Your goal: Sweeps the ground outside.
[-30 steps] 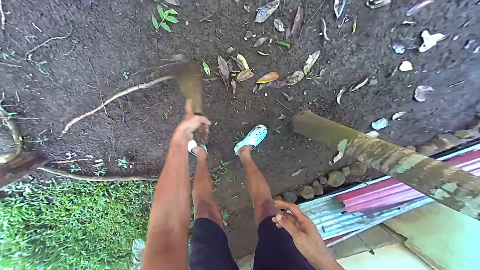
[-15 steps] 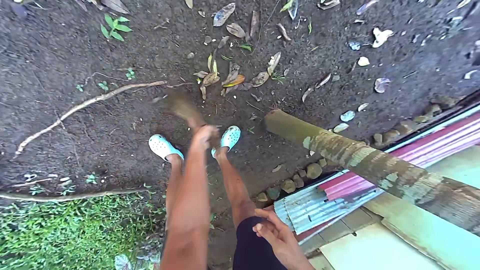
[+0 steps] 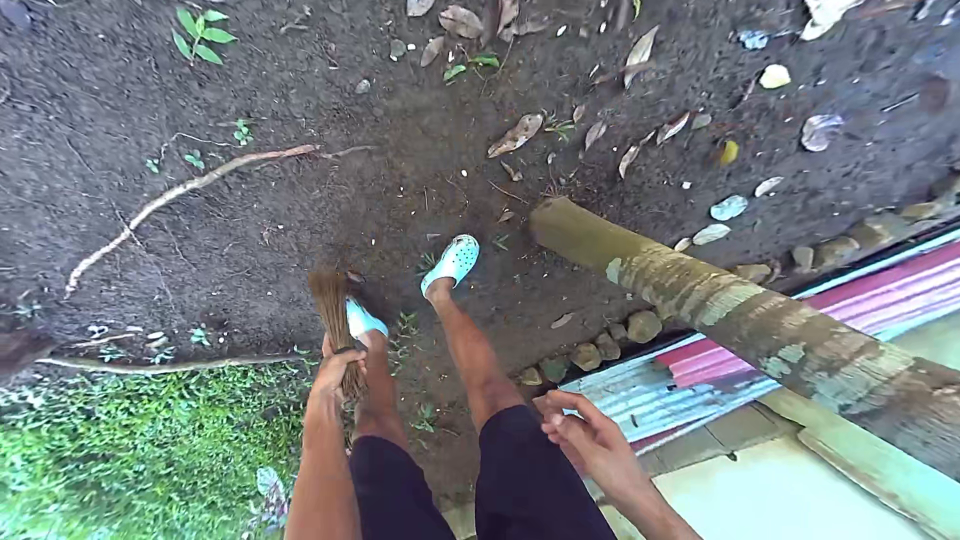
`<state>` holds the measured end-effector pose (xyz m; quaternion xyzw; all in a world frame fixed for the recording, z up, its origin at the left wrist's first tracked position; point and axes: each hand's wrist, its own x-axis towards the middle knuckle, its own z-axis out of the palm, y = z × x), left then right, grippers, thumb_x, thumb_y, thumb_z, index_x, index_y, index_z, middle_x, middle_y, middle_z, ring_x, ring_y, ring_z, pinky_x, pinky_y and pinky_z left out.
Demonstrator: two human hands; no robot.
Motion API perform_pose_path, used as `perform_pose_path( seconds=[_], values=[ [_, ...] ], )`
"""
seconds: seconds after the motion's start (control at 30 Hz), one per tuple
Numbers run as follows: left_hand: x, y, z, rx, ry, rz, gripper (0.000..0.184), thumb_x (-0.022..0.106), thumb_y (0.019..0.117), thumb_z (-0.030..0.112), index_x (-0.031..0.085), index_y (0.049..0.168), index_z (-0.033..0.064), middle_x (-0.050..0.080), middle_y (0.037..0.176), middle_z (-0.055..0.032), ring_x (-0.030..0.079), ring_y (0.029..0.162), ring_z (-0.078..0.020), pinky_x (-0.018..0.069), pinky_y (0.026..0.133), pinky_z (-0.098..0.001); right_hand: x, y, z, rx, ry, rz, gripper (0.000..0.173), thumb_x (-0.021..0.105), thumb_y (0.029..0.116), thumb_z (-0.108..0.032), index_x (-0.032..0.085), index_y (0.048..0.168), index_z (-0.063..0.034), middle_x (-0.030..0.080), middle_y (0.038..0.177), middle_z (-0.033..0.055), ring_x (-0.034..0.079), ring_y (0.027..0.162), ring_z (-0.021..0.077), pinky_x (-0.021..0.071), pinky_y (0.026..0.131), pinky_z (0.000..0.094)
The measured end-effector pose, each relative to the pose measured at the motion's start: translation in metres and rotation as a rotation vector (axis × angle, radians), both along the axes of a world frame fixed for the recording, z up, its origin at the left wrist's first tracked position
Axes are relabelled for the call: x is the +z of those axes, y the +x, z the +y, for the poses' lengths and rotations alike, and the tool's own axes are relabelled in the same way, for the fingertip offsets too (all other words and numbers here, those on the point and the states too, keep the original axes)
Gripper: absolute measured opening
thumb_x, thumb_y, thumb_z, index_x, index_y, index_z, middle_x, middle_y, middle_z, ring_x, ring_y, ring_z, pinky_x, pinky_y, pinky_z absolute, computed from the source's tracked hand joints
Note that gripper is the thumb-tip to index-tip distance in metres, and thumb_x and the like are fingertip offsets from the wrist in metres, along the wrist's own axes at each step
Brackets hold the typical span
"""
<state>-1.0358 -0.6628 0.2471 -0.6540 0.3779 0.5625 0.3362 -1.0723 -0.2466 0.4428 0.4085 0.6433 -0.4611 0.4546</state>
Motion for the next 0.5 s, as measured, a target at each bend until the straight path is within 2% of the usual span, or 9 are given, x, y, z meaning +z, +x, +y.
perform_pose_path(
  seconds=[0.07, 0.1, 0.17, 0.2, 0.23, 0.3, 0.37, 0.43, 0.5],
  values=[
    [-0.042, -0.004, 0.030, 0.078, -0.051, -0.103, 0.076, 0.064, 0.0829, -0.004, 0.030, 0.147, 0.0165, 0.060, 0.074, -0.0102, 0.061, 0.055, -0.0193, 0.0554, 0.049, -0.0362, -0.006, -0.003, -0.008, -0.010, -0.050, -0.005, 0.038, 0.061, 0.0973, -0.015, 0.060, 0.134, -0.0051, 0.067, 0.126, 0.0126, 0.073, 0.091, 0.0254, 0.0647, 0.080, 0.0422],
    [-0.054, -0.015, 0.055, 0.050, 0.015, -0.107, 0.069, 0.064, 0.0843, -0.001, 0.034, 0.144, 0.0154, 0.060, 0.072, -0.0090, 0.061, 0.055, -0.0180, 0.0554, 0.050, -0.0347, -0.002, -0.004, -0.010, -0.026, -0.063, -0.008, 0.038, 0.061, 0.0973, -0.014, 0.060, 0.134, -0.0049, 0.067, 0.126, 0.0129, 0.073, 0.092, 0.0258, 0.0647, 0.081, 0.0427],
    [-0.057, -0.042, 0.100, -0.099, 0.270, 0.048, 0.100, 0.067, 0.0809, -0.003, 0.012, 0.159, 0.0250, 0.060, 0.077, -0.0107, 0.062, 0.057, -0.0194, 0.0570, 0.052, -0.0355, 0.003, -0.007, -0.008, -0.043, -0.064, 0.022, 0.039, 0.061, 0.0974, -0.014, 0.060, 0.135, -0.0042, 0.066, 0.127, 0.0136, 0.073, 0.091, 0.0258, 0.0646, 0.080, 0.0422],
    [-0.044, -0.055, 0.115, -0.207, 0.406, 0.148, 0.115, 0.070, 0.0759, -0.002, 0.000, 0.162, 0.0290, 0.061, 0.082, -0.0117, 0.062, 0.058, -0.0206, 0.0569, 0.052, -0.0369, 0.006, -0.009, -0.003, -0.048, -0.051, 0.038, 0.040, 0.061, 0.0971, -0.014, 0.060, 0.135, -0.0042, 0.066, 0.128, 0.0138, 0.073, 0.091, 0.0257, 0.0645, 0.080, 0.0419],
    [-0.021, -0.063, 0.122, -0.291, 0.522, 0.228, 0.127, 0.074, 0.0711, -0.001, -0.006, 0.163, 0.0328, 0.062, 0.085, -0.0120, 0.062, 0.058, -0.0217, 0.0572, 0.051, -0.0382, 0.012, -0.009, 0.004, -0.053, -0.035, 0.042, 0.040, 0.061, 0.0971, -0.014, 0.059, 0.136, -0.0041, 0.065, 0.128, 0.0142, 0.072, 0.091, 0.0259, 0.0644, 0.080, 0.0415],
    [0.022, -0.074, 0.120, -0.309, 0.605, 0.312, 0.135, 0.080, 0.0671, 0.001, -0.008, 0.163, 0.0377, 0.062, 0.088, -0.0121, 0.062, 0.057, -0.0228, 0.0576, 0.047, -0.0389, 0.019, -0.010, 0.019, -0.063, 0.012, 0.042, 0.039, 0.060, 0.0978, -0.013, 0.059, 0.136, -0.0040, 0.066, 0.127, 0.0144, 0.073, 0.089, 0.0261, 0.0644, 0.079, 0.0411],
    [0.034, -0.079, 0.108, -0.214, 0.431, 0.280, 0.132, 0.078, 0.0690, -0.002, -0.008, 0.162, 0.0380, 0.061, 0.086, -0.0116, 0.063, 0.056, -0.0223, 0.0578, 0.046, -0.0381, 0.024, -0.011, 0.032, -0.078, 0.059, 0.035, 0.038, 0.059, 0.0983, -0.011, 0.059, 0.135, -0.0033, 0.067, 0.126, 0.0145, 0.073, 0.089, 0.0259, 0.0646, 0.078, 0.0409],
    [0.008, -0.099, 0.118, -0.127, 0.159, 0.186, 0.125, 0.073, 0.0737, -0.006, -0.005, 0.163, 0.0341, 0.061, 0.090, -0.0143, 0.063, 0.058, -0.0230, 0.0581, 0.048, -0.0396, 0.022, -0.013, 0.037, -0.088, 0.083, 0.032, 0.038, 0.059, 0.0986, -0.011, 0.059, 0.135, -0.0025, 0.067, 0.125, 0.0144, 0.073, 0.089, 0.0248, 0.0643, 0.079, 0.0401],
    [-0.027, -0.144, 0.182, -0.044, 0.036, 0.087, 0.096, 0.069, 0.0795, -0.007, 0.020, 0.158, 0.0179, 0.062, 0.100, -0.0180, 0.065, 0.071, -0.0251, 0.0584, 0.059, -0.0422, 0.024, -0.013, 0.033, -0.107, 0.096, 0.000, 0.038, 0.061, 0.0985, -0.013, 0.059, 0.136, -0.0029, 0.067, 0.126, 0.0148, 0.073, 0.091, 0.0259, 0.0643, 0.080, 0.0422]
  ],
)
